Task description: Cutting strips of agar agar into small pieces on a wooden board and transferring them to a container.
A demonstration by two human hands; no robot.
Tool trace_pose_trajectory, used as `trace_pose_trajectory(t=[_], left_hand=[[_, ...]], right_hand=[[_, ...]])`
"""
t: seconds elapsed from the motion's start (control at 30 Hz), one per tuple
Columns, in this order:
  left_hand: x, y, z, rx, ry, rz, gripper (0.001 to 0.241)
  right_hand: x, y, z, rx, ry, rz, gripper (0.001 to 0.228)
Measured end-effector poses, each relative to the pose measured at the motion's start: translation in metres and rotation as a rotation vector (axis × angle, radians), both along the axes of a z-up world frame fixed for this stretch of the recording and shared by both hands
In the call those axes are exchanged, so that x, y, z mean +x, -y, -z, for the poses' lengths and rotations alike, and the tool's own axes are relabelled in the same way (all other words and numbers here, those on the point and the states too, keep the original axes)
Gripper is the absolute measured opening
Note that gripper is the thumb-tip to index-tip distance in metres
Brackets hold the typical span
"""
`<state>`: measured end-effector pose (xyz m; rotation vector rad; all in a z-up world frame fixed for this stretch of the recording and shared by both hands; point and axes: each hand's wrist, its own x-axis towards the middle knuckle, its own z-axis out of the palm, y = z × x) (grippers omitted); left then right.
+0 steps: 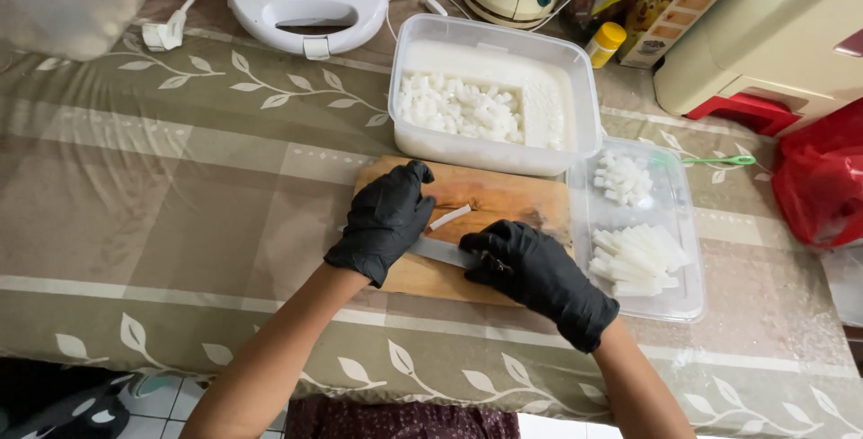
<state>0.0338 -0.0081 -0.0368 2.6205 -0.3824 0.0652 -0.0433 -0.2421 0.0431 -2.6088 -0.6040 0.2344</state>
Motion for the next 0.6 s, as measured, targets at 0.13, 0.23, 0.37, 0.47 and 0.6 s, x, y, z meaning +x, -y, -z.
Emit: trace_pose_trajectory(t=[0.13, 0.23, 0.37, 0.47, 0.6], left_hand=[[-0.004, 0.000, -0.020, -0.107, 0.137, -0.019, 0.034], [-0.007, 0.002, -0.033, -0.185, 0.276, -0.020, 0.035], [-0.010, 0.005, -0.041, -0.342, 0.413, 0.009, 0.034], [-0.018, 0.006, -0.062, -0.392, 0.474, 0.010, 0.032], [-0.019, 0.004, -0.071, -0.394, 0.560, -0.033, 0.029]], right_hand=[[-0.011, -0.014, -0.005, -0.135, 0.051, -0.009, 0.032], [-0.013, -0.005, 0.022, -0.227, 0.208, -0.085, 0.033], [-0.021, -0.009, 0.033, -0.198, 0.221, -0.041, 0.040], [-0.009, 0.001, 0.040, -0.138, 0.124, 0.060, 0.032], [-0.009, 0.036, 0.056, -0.329, 0.230, -0.018, 0.035]])
